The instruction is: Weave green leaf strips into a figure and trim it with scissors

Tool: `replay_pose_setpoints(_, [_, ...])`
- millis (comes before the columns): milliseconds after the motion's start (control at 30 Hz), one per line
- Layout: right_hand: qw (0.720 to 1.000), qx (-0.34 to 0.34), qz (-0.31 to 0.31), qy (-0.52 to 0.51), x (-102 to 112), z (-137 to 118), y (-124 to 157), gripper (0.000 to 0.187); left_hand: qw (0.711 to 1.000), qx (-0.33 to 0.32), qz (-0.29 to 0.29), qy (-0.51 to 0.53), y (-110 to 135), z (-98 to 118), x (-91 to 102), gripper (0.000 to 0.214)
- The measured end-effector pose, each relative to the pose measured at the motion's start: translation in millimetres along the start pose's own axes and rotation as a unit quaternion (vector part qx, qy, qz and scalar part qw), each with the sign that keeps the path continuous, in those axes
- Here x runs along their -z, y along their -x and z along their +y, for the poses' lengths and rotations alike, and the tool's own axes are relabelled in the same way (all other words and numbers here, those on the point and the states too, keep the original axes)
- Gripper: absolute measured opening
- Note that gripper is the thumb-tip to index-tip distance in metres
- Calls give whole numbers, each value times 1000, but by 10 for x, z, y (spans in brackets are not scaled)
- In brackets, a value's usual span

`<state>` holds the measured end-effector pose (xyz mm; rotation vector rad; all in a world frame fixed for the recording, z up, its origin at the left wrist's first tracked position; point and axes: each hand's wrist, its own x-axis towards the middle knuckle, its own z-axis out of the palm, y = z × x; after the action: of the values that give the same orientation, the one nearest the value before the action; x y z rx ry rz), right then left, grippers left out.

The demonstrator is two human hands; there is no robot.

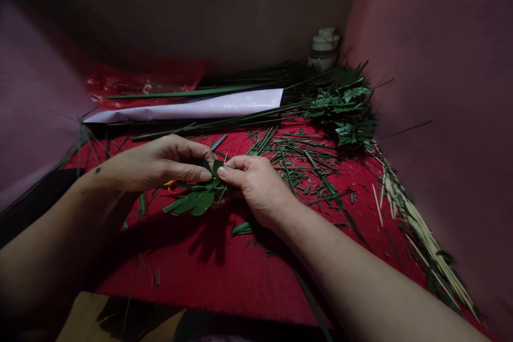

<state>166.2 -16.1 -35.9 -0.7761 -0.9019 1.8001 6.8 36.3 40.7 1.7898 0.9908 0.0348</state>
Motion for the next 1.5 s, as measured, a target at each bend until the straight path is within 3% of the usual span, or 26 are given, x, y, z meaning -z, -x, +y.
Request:
replay_pose_setpoints(167, [1000, -6, 2, -16, -13, 5, 1, 23, 1000, -1, 5, -4, 16, -1, 16, 12])
replay_pose_setpoints(533, [997, 27, -1, 68, 21, 29, 1, 21, 1000, -5, -11, -6, 2, -30, 37, 14])
replay_pose_setpoints(1133, [1000, 17, -8, 12, 16, -34, -2, 13, 999, 15, 32, -10, 48, 54, 26, 9])
replay_pose_setpoints(1500, [987, 46, 20, 152, 40, -35, 25, 11, 999, -2, 27, -30, 57, 58, 27, 10])
